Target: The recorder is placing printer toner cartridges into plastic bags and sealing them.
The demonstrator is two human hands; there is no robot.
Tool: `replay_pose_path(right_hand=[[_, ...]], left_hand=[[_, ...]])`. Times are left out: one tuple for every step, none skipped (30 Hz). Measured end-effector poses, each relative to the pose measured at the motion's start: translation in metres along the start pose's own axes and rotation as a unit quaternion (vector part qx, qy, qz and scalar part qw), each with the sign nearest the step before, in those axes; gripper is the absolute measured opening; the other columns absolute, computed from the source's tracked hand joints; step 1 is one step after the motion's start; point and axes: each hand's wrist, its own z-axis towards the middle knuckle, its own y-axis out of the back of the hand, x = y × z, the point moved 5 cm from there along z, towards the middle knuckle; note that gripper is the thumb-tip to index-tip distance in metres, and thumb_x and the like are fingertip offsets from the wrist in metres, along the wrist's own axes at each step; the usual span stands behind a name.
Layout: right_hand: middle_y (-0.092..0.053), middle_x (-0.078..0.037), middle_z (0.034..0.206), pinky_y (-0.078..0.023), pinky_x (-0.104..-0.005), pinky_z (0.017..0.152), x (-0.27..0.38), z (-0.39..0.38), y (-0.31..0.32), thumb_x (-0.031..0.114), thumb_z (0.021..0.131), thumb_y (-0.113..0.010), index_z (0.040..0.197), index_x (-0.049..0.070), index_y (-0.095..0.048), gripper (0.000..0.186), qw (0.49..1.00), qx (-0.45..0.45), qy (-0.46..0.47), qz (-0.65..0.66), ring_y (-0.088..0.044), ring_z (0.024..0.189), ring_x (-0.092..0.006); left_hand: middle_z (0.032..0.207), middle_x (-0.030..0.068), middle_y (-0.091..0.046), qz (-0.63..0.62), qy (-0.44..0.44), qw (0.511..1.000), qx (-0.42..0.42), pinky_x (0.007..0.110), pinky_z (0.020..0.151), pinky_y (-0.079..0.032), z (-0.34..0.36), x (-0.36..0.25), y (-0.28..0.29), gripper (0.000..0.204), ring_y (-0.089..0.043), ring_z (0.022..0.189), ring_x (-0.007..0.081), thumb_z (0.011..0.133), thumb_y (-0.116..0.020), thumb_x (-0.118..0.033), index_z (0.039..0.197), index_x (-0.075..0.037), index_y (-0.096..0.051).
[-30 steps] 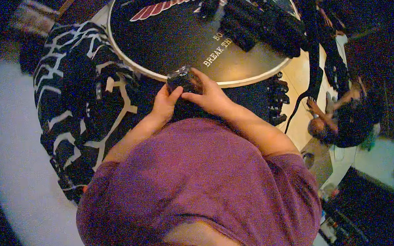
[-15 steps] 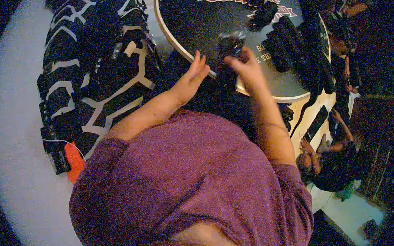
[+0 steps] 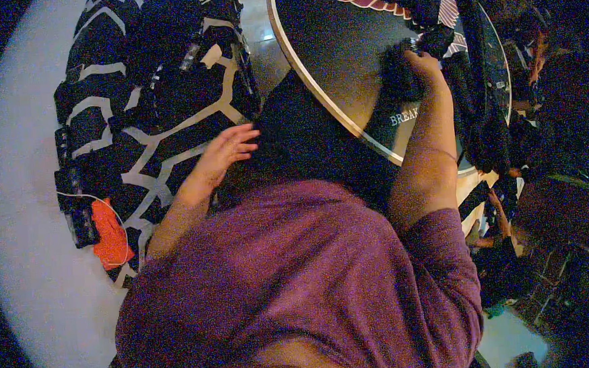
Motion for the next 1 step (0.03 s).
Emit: replay_pose_path(right_hand=[[-0.049,-0.023,0.13,-0.038,-0.0375,0.101,0.0116,-0.0005,0.0043,0.05,0.076,-0.059,0.131,0.004,-0.048,0.073,0.991,-0.062,-0.031,-0.117,-0.048,0.121,-0.0344]], left_hand=[[0.132,0.0108,-0.05,-0.006,0.001,1.0,-0.003,0.037,0.096,-0.042,0.0048,0.0017,0.005,0.047,-0.051,0.116,0.025,0.095,-0.048,-0.034,0.133,-0.008,-0.042]])
